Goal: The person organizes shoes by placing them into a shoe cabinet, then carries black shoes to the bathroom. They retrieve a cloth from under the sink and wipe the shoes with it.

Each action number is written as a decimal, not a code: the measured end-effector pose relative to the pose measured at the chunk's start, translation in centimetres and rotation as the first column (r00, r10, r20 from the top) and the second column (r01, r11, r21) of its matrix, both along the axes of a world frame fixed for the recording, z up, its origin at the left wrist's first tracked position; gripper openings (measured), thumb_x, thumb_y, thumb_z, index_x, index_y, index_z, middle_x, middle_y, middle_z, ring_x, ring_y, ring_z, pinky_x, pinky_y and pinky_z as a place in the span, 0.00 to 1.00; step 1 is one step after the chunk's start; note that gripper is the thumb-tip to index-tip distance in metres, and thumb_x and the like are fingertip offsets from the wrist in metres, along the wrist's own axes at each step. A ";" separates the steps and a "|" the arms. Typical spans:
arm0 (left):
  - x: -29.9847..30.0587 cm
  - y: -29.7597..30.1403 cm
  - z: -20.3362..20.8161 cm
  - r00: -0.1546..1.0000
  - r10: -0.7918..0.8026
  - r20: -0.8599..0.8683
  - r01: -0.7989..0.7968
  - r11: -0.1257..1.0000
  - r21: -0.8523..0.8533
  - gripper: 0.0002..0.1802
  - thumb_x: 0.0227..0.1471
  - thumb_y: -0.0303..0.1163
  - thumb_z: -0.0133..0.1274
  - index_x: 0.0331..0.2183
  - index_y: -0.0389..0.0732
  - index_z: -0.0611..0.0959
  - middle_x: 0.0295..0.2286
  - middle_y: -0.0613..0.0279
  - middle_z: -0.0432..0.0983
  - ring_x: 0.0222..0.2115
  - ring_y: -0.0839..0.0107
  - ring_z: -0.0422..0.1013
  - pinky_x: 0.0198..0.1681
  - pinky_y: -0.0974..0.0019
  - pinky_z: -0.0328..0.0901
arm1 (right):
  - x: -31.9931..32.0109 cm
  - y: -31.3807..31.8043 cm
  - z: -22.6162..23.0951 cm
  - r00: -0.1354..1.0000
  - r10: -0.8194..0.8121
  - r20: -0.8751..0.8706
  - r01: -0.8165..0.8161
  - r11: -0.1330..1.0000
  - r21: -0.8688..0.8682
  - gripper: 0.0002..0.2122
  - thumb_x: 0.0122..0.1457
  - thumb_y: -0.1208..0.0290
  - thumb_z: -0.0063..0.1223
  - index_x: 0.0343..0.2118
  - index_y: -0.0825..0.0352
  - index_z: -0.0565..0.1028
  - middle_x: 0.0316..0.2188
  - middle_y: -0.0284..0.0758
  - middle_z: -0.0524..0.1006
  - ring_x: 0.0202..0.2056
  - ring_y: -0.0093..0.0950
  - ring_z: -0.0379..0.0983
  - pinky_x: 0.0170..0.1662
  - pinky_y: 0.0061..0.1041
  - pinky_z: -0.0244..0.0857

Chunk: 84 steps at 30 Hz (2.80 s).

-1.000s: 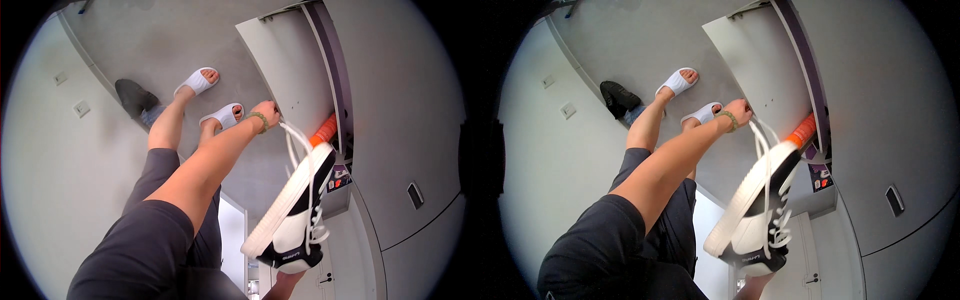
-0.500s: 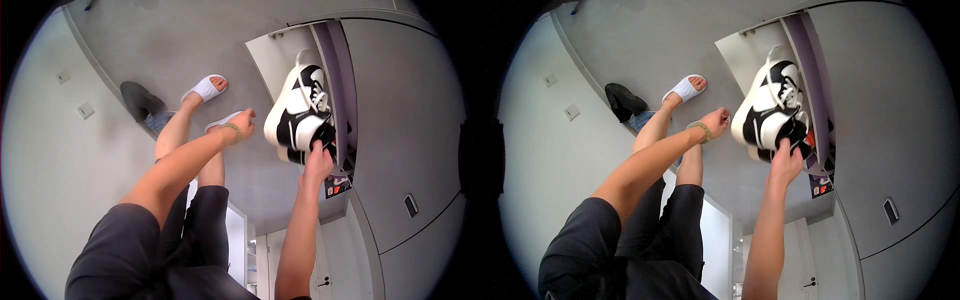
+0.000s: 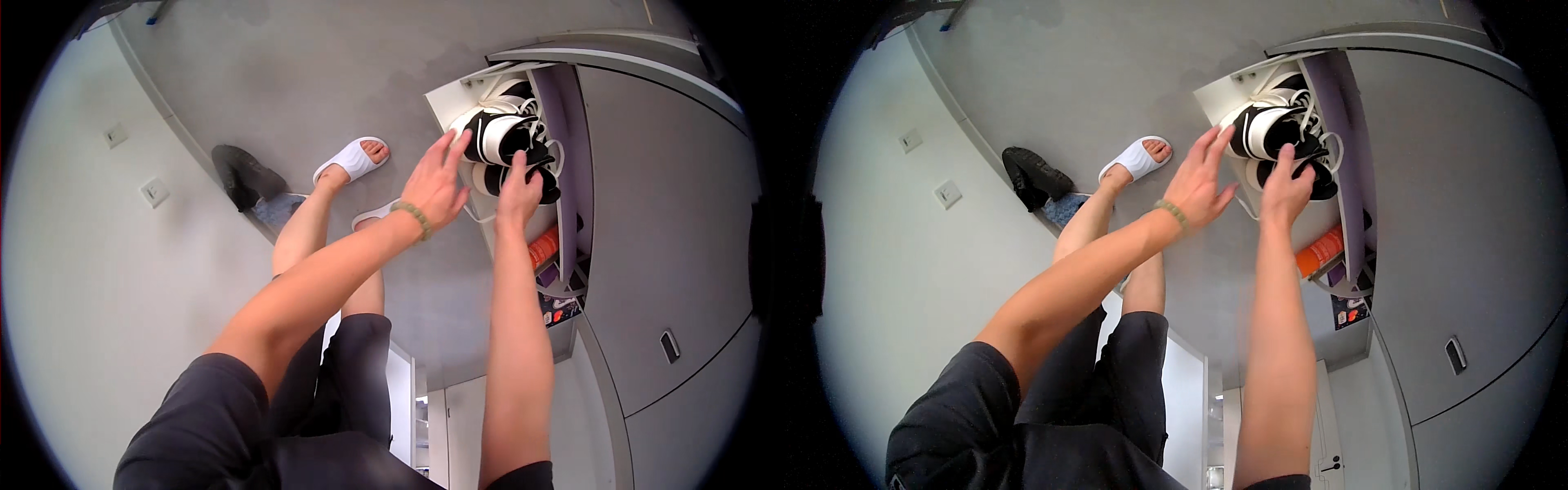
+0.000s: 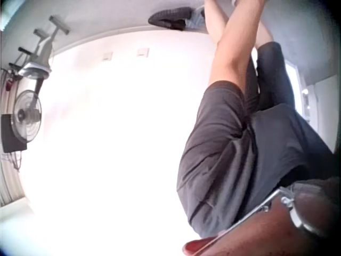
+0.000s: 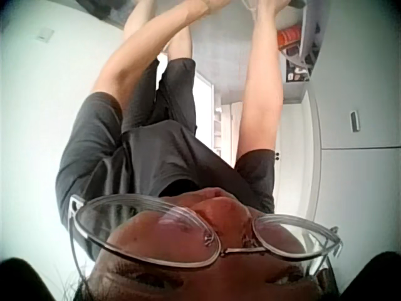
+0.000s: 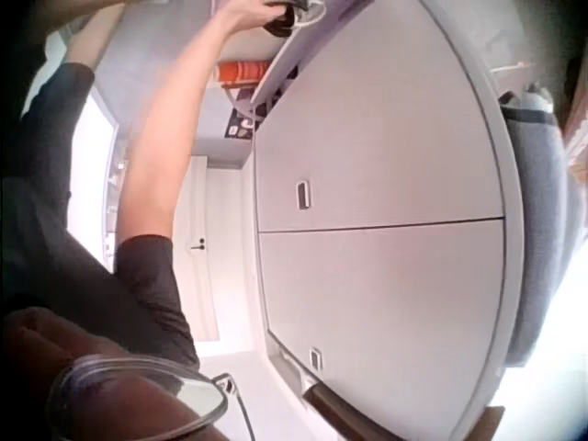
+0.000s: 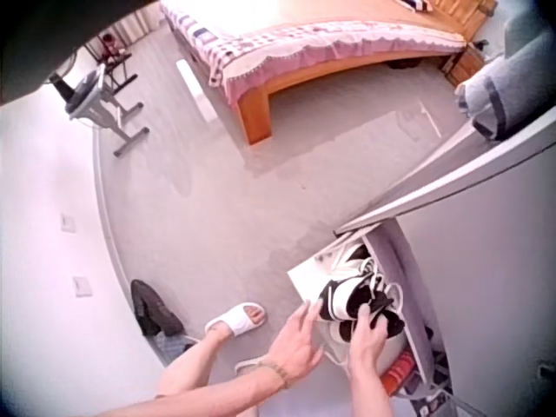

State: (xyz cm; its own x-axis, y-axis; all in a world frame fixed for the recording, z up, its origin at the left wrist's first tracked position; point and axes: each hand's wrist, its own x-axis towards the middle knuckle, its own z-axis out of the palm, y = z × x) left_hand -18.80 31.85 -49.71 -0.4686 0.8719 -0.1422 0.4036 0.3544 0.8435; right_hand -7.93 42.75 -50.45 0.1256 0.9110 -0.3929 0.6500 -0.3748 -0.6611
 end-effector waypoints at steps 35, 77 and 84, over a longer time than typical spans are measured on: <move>-8.0 -49.3 -8.5 0.899 0.422 0.115 0.004 0.254 -0.967 0.24 0.52 0.33 0.53 0.52 0.43 0.76 0.56 0.44 0.64 0.55 0.48 0.66 0.59 0.52 0.64 | -5.2 -22.4 5.2 0.619 0.762 -0.189 -0.656 0.369 -0.659 0.12 0.62 0.69 0.55 0.44 0.71 0.77 0.31 0.34 0.79 0.33 0.22 0.74 0.41 0.25 0.69; -2.1 -12.4 17.6 0.974 -0.087 0.211 0.157 0.926 -0.344 0.25 0.46 0.31 0.58 0.46 0.30 0.78 0.50 0.37 0.72 0.45 0.44 0.74 0.49 0.54 0.70 | -0.2 -19.5 9.5 0.572 0.774 0.273 -0.820 0.544 0.178 0.18 0.53 0.60 0.55 0.42 0.67 0.77 0.45 0.43 0.73 0.52 0.44 0.67 0.61 0.57 0.50; 5.2 -4.9 10.6 0.880 -0.241 0.409 0.287 0.957 -0.053 0.21 0.47 0.32 0.58 0.45 0.39 0.81 0.52 0.43 0.69 0.45 0.49 0.73 0.51 0.56 0.68 | 17.6 -13.5 13.4 0.903 0.310 0.299 -0.364 0.919 0.148 0.14 0.57 0.71 0.63 0.43 0.72 0.78 0.45 0.40 0.79 0.49 0.35 0.73 0.56 0.34 0.62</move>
State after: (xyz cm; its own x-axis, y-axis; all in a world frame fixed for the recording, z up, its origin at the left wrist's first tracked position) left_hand -13.58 26.92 -39.06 -0.1087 0.9239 -0.3669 0.1378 0.3796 0.9149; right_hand 9.71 29.24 -37.04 -0.1286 0.9717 -0.1980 0.8746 0.0170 -0.4846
